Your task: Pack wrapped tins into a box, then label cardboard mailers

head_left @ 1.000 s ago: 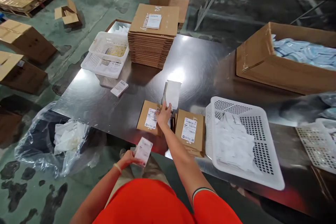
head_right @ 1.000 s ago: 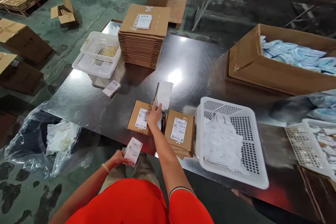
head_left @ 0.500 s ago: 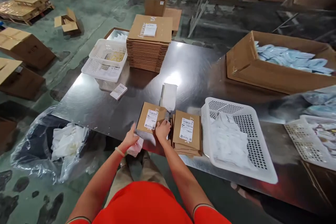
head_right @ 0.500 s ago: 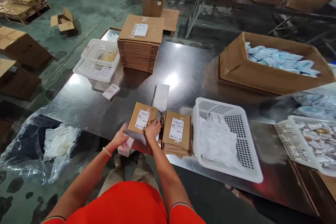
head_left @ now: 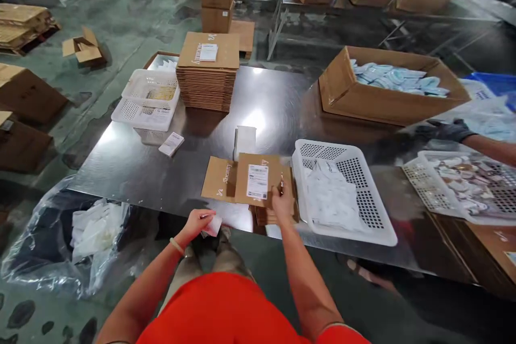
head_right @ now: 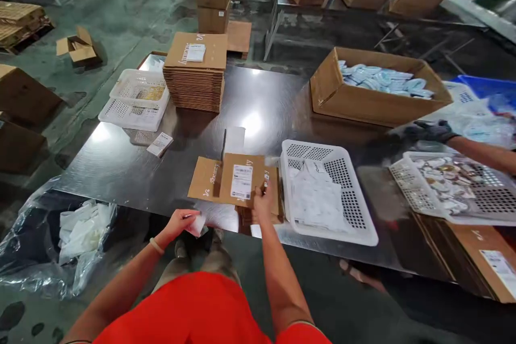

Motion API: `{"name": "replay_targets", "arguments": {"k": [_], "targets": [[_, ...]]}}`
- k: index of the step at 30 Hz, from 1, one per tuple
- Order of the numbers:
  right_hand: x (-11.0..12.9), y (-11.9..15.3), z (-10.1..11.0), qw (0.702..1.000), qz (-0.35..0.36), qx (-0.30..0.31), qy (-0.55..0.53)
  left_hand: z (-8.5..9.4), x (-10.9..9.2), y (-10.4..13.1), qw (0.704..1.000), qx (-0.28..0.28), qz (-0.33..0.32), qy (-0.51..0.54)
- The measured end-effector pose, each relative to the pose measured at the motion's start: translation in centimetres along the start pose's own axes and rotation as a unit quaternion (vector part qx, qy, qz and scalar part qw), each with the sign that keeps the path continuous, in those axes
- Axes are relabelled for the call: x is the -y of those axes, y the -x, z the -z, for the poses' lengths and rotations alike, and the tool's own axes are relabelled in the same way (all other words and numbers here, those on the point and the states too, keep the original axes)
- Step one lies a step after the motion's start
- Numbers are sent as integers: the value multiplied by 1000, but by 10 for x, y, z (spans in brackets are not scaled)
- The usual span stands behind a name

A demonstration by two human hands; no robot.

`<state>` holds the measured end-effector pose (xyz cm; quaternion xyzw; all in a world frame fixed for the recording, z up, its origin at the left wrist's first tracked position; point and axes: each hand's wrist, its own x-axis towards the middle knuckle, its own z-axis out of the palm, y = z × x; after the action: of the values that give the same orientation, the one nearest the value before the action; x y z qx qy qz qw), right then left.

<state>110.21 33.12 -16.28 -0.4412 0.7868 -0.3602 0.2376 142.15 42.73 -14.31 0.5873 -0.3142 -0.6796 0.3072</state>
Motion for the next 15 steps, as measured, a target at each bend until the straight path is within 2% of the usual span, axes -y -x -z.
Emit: {"name": "replay_targets", "arguments": {"k": [2,4,5,7,8,9,10,11,13,15], "targets": [[-6,-6,32,999,3,20,29,-6,1,6,1000,-4,4,15],[-3,11,39,995,37,86,25,-11,-4,8,999,8,-1,39],[2,27,32,988,62,139,8,-14,-9,7,998,18,-6,52],[13,71,5,960,95,261,-44,-16,-21,1,996,28,-17,80],[18,93,-10,923,98,358,-99,-15,-29,-4,995,24,-20,93],[23,114,-25,891,79,423,-146,-14,-36,-10,994,9,-21,106],[27,131,-37,868,54,459,-180,-12,-42,-15,993,-17,-20,118],[30,144,-47,856,27,473,-207,-10,-46,-21,990,-53,-15,131],[36,154,-56,873,-16,429,-230,-5,-50,-26,980,-119,5,161],[43,149,-58,897,-32,370,-239,-3,-44,-22,974,-124,18,187]]}}
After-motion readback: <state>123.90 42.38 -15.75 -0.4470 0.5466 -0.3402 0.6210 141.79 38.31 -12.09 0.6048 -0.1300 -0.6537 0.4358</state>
